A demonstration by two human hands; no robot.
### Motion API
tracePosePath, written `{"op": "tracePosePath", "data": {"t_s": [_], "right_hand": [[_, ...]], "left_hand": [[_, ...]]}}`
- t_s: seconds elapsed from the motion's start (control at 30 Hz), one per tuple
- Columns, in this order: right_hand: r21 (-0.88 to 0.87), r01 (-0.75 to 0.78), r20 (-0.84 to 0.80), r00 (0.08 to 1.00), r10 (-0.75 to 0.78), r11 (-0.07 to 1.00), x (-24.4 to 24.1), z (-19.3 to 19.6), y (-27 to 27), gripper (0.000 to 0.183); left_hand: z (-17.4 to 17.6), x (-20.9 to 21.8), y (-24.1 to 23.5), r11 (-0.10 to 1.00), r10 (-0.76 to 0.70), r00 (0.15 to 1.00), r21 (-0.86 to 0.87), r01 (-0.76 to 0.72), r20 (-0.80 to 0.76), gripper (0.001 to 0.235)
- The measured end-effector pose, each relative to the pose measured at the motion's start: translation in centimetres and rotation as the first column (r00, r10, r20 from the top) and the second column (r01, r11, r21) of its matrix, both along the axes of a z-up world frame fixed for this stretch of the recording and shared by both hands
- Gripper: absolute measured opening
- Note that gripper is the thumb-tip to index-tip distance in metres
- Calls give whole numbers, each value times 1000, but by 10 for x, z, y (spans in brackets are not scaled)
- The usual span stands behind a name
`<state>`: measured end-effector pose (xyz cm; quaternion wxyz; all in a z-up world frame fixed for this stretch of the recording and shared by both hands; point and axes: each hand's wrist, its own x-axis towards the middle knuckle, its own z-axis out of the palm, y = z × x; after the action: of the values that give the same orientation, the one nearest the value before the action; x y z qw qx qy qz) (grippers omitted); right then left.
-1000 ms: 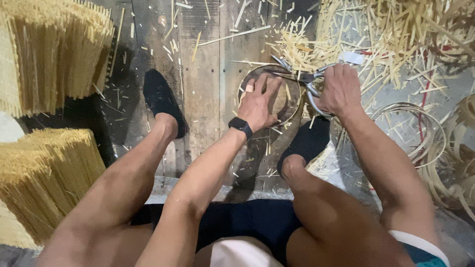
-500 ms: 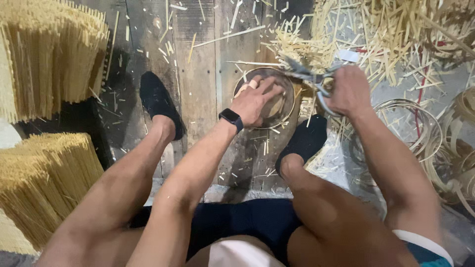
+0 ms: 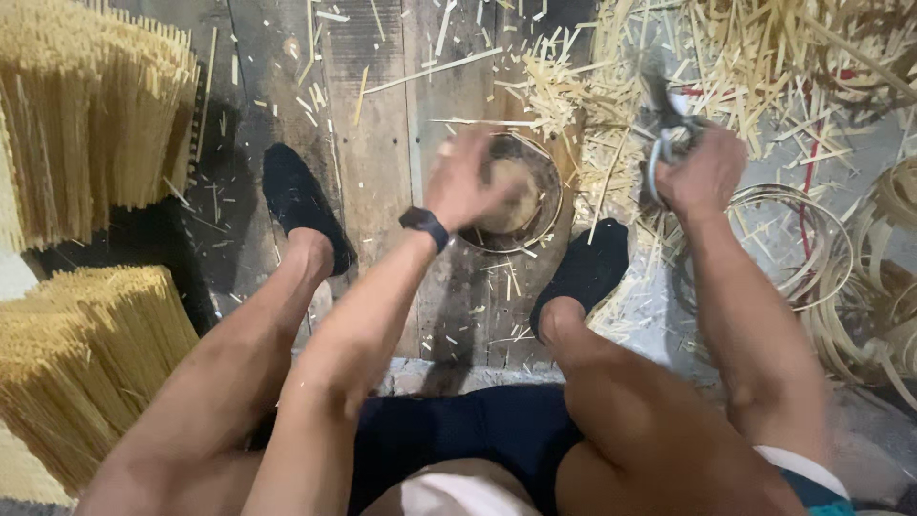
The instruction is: The person assembles small round bamboo trays by placing a circular bamboo frame onto a flat woven bamboo mat, pressing it down, and trimming the excess mat material with shears. The person repeats this process for multiple units, stacking the finished trays.
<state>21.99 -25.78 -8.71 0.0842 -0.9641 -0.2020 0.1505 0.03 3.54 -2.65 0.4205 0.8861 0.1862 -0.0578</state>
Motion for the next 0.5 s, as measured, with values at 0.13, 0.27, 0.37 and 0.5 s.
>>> {"op": "tracePosePath", "data": {"t_s": [0.13, 0.27, 0.37, 0.5], "right_hand": [[16, -60, 194, 979, 56, 998, -12, -16, -14, 93], [415, -2, -298, 945, 138, 910, -53, 11, 23, 27], [444, 285, -657, 748, 92, 850, -74, 28, 58, 32], [404, 290, -683, 726, 75, 868, -74, 21, 63, 20]], "left_hand": [[-39, 16, 26, 989, 133, 971, 89, -117, -201, 40], [-47, 47, 43, 973, -15, 936, -222, -68, -351, 38], [-50, 61, 36, 953, -144, 940, -298, 49, -308, 31], [-59, 73, 28, 927, -29, 919, -354, -123, -394, 33]]}}
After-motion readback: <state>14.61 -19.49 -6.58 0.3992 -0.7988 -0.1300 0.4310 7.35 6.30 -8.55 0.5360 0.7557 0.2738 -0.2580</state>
